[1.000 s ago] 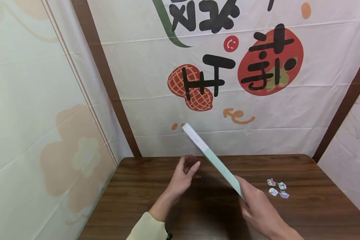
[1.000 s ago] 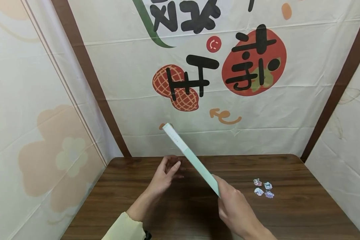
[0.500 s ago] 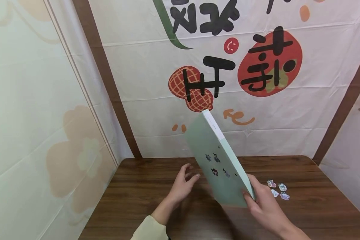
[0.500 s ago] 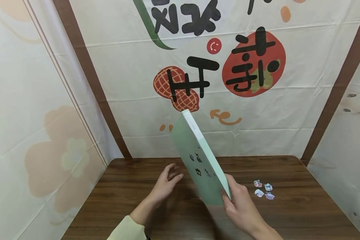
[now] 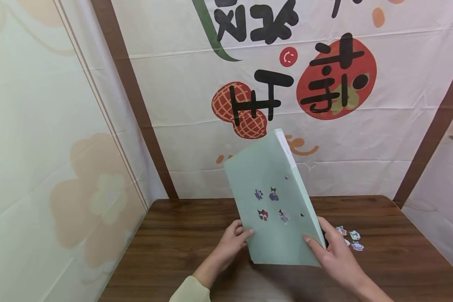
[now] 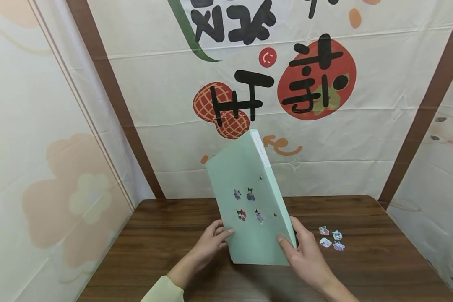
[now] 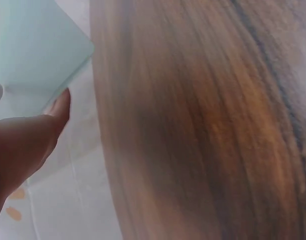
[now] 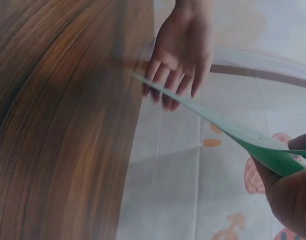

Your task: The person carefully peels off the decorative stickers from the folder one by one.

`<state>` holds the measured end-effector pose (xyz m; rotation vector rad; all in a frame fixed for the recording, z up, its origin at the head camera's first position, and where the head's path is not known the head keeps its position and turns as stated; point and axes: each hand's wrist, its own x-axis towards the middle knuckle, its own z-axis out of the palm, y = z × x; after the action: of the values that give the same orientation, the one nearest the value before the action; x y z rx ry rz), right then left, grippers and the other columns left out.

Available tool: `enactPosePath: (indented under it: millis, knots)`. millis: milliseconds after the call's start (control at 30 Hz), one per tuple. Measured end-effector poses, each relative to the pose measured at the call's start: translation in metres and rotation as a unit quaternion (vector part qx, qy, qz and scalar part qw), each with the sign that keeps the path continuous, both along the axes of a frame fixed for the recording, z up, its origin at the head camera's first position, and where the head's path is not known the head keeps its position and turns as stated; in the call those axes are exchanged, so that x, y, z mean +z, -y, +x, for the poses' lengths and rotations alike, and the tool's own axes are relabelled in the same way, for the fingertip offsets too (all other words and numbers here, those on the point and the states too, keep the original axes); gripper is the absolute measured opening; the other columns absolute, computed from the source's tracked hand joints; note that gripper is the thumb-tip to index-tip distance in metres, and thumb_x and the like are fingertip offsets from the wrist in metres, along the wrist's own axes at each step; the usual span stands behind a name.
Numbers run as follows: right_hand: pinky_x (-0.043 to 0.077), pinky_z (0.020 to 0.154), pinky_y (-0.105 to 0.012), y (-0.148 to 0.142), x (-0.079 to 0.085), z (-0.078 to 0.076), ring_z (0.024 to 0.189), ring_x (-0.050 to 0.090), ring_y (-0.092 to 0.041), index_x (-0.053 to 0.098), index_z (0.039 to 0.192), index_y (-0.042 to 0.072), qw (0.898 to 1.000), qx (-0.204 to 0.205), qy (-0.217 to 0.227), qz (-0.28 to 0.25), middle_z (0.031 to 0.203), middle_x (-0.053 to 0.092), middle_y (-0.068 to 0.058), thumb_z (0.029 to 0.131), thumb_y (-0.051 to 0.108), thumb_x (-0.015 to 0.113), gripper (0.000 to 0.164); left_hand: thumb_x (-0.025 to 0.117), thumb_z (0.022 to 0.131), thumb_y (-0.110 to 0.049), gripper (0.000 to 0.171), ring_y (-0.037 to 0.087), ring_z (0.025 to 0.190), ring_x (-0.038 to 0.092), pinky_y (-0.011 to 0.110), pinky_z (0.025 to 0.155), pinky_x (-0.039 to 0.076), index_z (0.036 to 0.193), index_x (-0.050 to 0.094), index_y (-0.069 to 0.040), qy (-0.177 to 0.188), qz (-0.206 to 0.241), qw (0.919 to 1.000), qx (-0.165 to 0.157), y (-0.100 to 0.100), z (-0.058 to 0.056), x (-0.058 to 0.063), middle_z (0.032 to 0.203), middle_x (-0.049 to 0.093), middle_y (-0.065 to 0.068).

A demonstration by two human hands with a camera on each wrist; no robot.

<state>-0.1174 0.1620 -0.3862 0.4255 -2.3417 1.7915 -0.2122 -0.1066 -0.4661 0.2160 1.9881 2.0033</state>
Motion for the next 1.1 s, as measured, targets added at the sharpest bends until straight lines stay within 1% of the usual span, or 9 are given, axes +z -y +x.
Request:
enactPosePath:
  millis: [100, 167, 333, 533, 600, 733, 833, 967, 1100]
  knots:
    - [0.062, 0.067, -0.043, -0.004, -0.001, -0.005, 0.113, 0.067, -0.044, 0.043, 0.151, 0.01, 1.0, -0.003, 0.014, -0.008, 0.146, 0.053, -0.025, 0.103, 0.007, 0.06, 0.05, 0.066, 0.102, -0.022, 0.045, 0.023, 0.113, 0.065, 0.047, 0.095, 0.055, 0.135, 0.047, 0.003, -0.001, 0.018, 0.9998, 0.01, 0.005, -0.002, -0.001, 0.124, 0.069, 0.016]
    - [0.062, 0.066, -0.042, -0.006, -0.005, -0.01, 0.109, 0.07, -0.039, 0.044, 0.15, 0.009, 1.0, -0.008, 0.021, -0.01, 0.144, 0.055, -0.027, 0.103, 0.009, 0.061, 0.05, 0.067, 0.102, -0.021, 0.043, 0.022, 0.109, 0.067, 0.045, 0.092, 0.056, 0.132, 0.048, 0.003, -0.003, 0.022, 0.9996, 0.016, 0.008, -0.004, -0.002, 0.12, 0.07, 0.016]
    - [0.063, 0.067, -0.04, -0.01, -0.017, -0.02, 0.103, 0.073, -0.027, 0.042, 0.15, 0.007, 0.999, -0.015, 0.033, -0.007, 0.14, 0.057, -0.029, 0.104, 0.013, 0.062, 0.05, 0.068, 0.101, -0.019, 0.038, 0.021, 0.102, 0.068, 0.04, 0.086, 0.058, 0.126, 0.05, 0.004, -0.014, 0.008, 0.9995, 0.029, 0.016, -0.007, -0.001, 0.114, 0.071, 0.015]
    - [0.062, 0.07, -0.035, -0.015, -0.034, -0.035, 0.102, 0.073, -0.023, 0.035, 0.153, 0.007, 0.999, -0.029, 0.04, 0.017, 0.139, 0.057, -0.027, 0.105, 0.016, 0.06, 0.055, 0.067, 0.101, -0.015, 0.034, 0.023, 0.098, 0.073, 0.039, 0.081, 0.06, 0.122, 0.05, 0.006, -0.044, -0.011, 0.9986, 0.028, 0.024, -0.012, 0.001, 0.109, 0.071, 0.016]
    - [0.062, 0.07, -0.034, -0.016, -0.04, -0.041, 0.1, 0.073, -0.021, 0.033, 0.154, 0.006, 0.998, -0.033, 0.045, 0.028, 0.136, 0.059, -0.026, 0.105, 0.016, 0.06, 0.056, 0.067, 0.101, -0.014, 0.034, 0.024, 0.096, 0.073, 0.039, 0.08, 0.061, 0.121, 0.05, 0.006, -0.056, -0.018, 0.998, 0.027, 0.027, -0.013, 0.002, 0.107, 0.07, 0.017]
    - [0.061, 0.068, -0.031, -0.019, -0.052, -0.044, 0.093, 0.073, -0.017, 0.033, 0.153, 0.004, 0.996, -0.04, 0.06, 0.051, 0.126, 0.064, -0.025, 0.104, 0.016, 0.062, 0.058, 0.067, 0.101, -0.013, 0.032, 0.025, 0.093, 0.073, 0.038, 0.078, 0.061, 0.12, 0.051, 0.008, -0.079, -0.044, 0.9956, 0.022, 0.031, -0.008, 0.005, 0.105, 0.07, 0.017]
    - [0.06, 0.067, -0.03, -0.022, -0.059, -0.045, 0.09, 0.072, -0.016, 0.035, 0.153, 0.003, 0.993, -0.044, 0.08, 0.073, 0.121, 0.067, -0.022, 0.103, 0.02, 0.064, 0.06, 0.066, 0.102, -0.014, 0.03, 0.025, 0.092, 0.074, 0.037, 0.076, 0.061, 0.119, 0.052, 0.007, -0.097, -0.075, 0.9923, 0.013, 0.033, -0.006, 0.006, 0.103, 0.07, 0.016]
    - [0.059, 0.067, -0.029, -0.025, -0.069, -0.049, 0.091, 0.071, -0.017, 0.035, 0.152, -0.002, 0.987, -0.047, 0.098, 0.114, 0.119, 0.068, -0.021, 0.102, 0.021, 0.066, 0.063, 0.066, 0.101, -0.013, 0.028, 0.024, 0.09, 0.074, 0.034, 0.074, 0.061, 0.117, 0.054, 0.006, -0.124, -0.122, 0.9848, 0.004, 0.034, -0.004, 0.007, 0.098, 0.07, 0.014]
    - [0.058, 0.068, -0.031, -0.027, -0.081, -0.053, 0.093, 0.071, -0.02, 0.038, 0.148, -0.005, 0.983, -0.044, 0.103, 0.145, 0.119, 0.068, -0.022, 0.1, 0.019, 0.068, 0.061, 0.066, 0.101, -0.013, 0.025, 0.02, 0.084, 0.073, 0.03, 0.069, 0.06, 0.115, 0.055, 0.005, -0.139, -0.162, 0.977, 0.006, 0.034, -0.003, 0.002, 0.096, 0.07, 0.012]
